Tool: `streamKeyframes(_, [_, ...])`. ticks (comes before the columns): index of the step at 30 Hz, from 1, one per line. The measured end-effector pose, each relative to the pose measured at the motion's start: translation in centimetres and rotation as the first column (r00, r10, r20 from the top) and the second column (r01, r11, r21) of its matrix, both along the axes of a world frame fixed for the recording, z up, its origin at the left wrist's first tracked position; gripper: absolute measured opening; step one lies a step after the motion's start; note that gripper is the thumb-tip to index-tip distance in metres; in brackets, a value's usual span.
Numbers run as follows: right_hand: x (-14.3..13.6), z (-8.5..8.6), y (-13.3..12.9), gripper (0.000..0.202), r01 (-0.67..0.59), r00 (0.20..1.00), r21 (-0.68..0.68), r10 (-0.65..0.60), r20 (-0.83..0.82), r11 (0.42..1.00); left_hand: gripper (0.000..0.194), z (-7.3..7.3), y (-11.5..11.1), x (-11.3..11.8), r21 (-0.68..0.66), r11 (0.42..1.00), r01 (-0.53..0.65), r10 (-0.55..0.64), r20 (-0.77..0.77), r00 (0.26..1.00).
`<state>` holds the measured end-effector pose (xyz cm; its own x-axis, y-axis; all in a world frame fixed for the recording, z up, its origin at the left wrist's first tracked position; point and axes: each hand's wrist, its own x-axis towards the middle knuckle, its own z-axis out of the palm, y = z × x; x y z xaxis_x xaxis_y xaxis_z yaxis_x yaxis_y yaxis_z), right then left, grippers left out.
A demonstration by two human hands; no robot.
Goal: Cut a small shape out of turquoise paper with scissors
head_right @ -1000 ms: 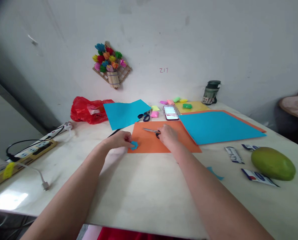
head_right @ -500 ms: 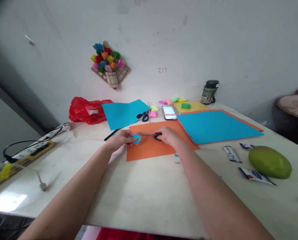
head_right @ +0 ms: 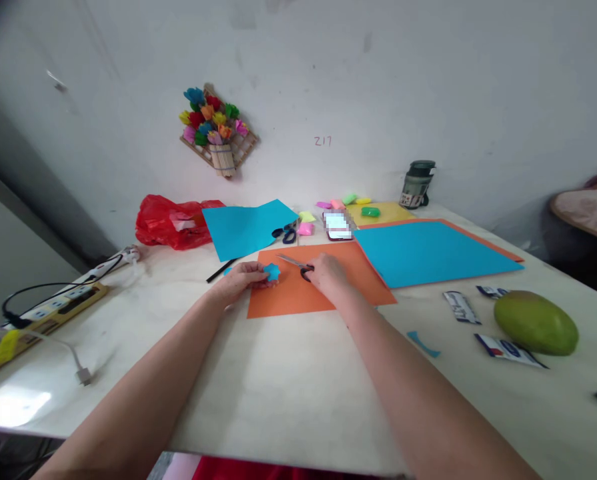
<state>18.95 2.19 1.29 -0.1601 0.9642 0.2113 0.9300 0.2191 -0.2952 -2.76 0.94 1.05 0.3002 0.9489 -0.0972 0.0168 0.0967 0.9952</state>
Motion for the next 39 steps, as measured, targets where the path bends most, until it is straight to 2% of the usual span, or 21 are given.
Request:
streamKeyframes(4, [-0.6,0.3,-0.4,0.024,0.011,1.000,-0.047,-0.012,-0.022,0.999,0.026,-0.3,0.3,-0.1,0.028,0.999,0.021,-0.021,-0.010,1.000])
streamKeyframes(9, [-0.1,0.2,-0.1,0.022,-0.059,0.993,-0.106,0.048,-0.105,0.993,0.028,-0.4,0.5,-0.2,0.008,0.999,0.041,-0.041,0.015,0.999])
streamKeyframes(14, [0.4,-0.1,0.4,0.028,0.025,0.999,-0.019,-0.026,-0.032,0.999,0.033,-0.4,0.5,-0.2,0.006,0.999,0.042,-0.042,0.016,0.999])
streamKeyframes(19, [0.9,0.2,0.3,0.025,-0.043,0.999,-0.074,0.044,0.003,0.996,0.034,-0.3,0.8,-0.4,0.047,0.995,0.092,-0.089,-0.073,0.993])
streamKeyframes(21, [0.8,0.4,0.1,0.026,-0.012,0.998,-0.030,0.014,0.059,0.999,0.035,-0.1,0.9,-0.5,0.050,0.992,0.119,-0.114,-0.090,0.989])
streamKeyframes(24, [0.1,0.5,-0.6,0.032,0.029,0.986,0.192,-0.059,0.154,0.981,0.036,0.0,1.1,-0.6,0.052,0.990,0.135,-0.130,-0.091,0.987])
streamKeyframes(25, [-0.3,0.3,-0.8,0.036,-0.012,0.986,0.253,-0.030,0.163,0.967,0.035,0.1,1.1,-0.6,0.058,0.989,0.137,-0.132,-0.091,0.987])
streamKeyframes(27, [-1.1,-0.2,-1.3,0.047,-0.192,0.975,0.283,0.150,0.163,0.940,0.034,0.0,1.2,-0.7,0.070,0.988,0.139,-0.132,-0.098,0.986])
streamKeyframes(28, [-1.6,-0.6,-1.5,0.054,-0.302,0.947,0.256,0.259,0.190,0.918,0.033,-0.1,1.3,-0.7,0.071,0.988,0.136,-0.129,-0.099,0.987])
streamKeyframes(30, [-2.4,-1.5,-1.8,0.063,-0.416,0.900,0.176,0.375,0.224,0.892,0.034,-0.3,1.4,-0.8,0.062,0.991,0.119,-0.114,-0.079,0.990])
streamKeyframes(32, [-3.1,-2.3,-1.8,0.066,-0.406,0.898,0.101,0.376,0.228,0.908,0.035,-0.4,1.5,-1.0,0.052,0.995,0.080,-0.078,-0.035,0.996])
streamKeyframes(35, [-4.1,-2.8,-1.7,0.069,-0.305,0.933,0.044,0.290,0.215,0.951,0.033,-0.4,1.4,-1.1,0.077,0.997,-0.004,0.003,0.010,1.000])
streamKeyframes(39, [-4.9,-2.7,-1.7,0.070,-0.210,0.959,0.033,0.199,0.201,0.977,0.029,0.3,1.0,-1.2,0.122,0.992,-0.015,0.022,-0.061,0.998])
